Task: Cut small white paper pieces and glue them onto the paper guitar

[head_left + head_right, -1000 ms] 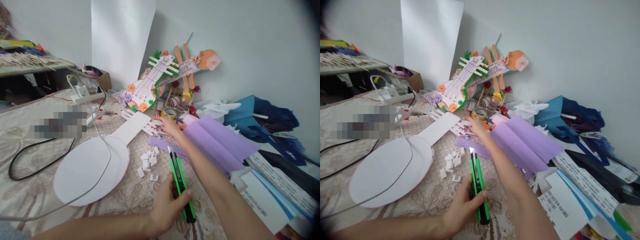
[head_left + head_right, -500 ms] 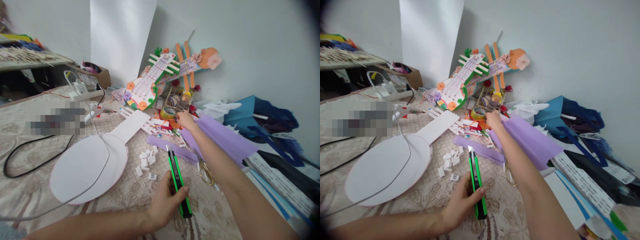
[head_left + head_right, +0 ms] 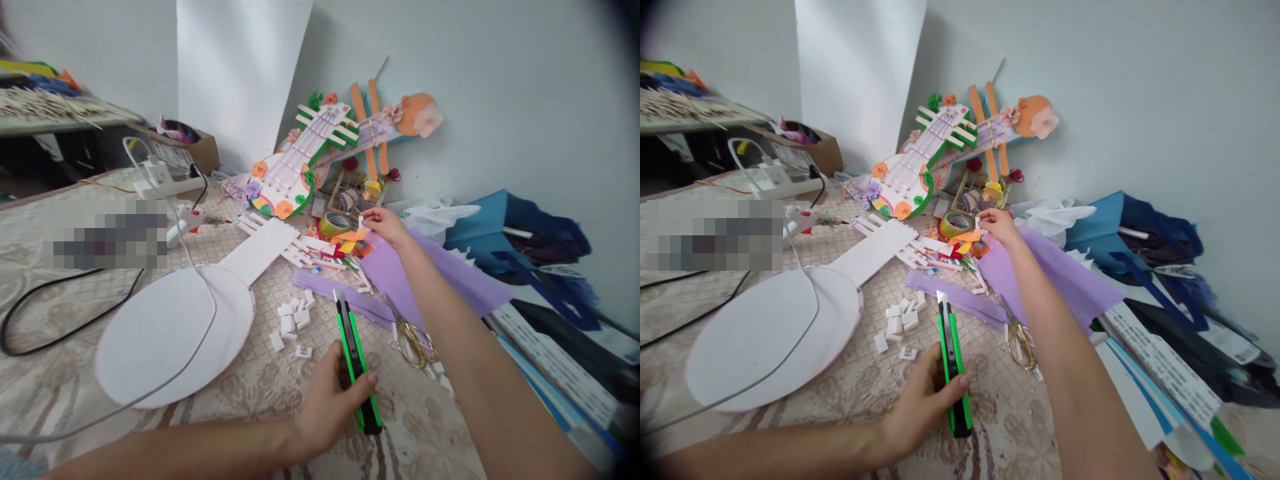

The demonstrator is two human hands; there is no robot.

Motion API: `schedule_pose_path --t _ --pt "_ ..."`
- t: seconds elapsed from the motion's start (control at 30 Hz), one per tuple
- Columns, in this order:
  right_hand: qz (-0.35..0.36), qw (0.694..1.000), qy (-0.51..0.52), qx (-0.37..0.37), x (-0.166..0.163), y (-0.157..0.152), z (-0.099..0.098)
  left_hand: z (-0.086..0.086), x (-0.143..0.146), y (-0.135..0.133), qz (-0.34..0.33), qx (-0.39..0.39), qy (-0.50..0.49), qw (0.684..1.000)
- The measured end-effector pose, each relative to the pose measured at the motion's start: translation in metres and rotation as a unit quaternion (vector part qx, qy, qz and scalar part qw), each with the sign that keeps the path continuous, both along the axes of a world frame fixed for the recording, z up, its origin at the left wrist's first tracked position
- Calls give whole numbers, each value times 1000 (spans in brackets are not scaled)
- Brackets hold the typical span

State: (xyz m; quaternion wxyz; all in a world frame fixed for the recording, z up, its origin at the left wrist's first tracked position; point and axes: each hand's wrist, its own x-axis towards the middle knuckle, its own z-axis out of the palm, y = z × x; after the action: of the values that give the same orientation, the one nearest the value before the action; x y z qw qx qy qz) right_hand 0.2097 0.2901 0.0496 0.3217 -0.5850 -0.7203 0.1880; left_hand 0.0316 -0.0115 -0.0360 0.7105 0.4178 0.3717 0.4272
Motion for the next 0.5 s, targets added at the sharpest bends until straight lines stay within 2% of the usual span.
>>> schedule_pose_path --t 0.17,0.33,0.43,0.5 --pt "18 994 107 29 1 -7 2 1 0 0 -6 22 12 1000" --pt "16 987 157 20 -3 -21 10 1 -1 -4 -21 40 27 999" --pt "43 984 175 -12 -14 -54 9 4 -3 -9 -59 56 14 997" --pt "122 977 164 -55 -22 -90 2 7 -5 -12 -78 77 25 994"
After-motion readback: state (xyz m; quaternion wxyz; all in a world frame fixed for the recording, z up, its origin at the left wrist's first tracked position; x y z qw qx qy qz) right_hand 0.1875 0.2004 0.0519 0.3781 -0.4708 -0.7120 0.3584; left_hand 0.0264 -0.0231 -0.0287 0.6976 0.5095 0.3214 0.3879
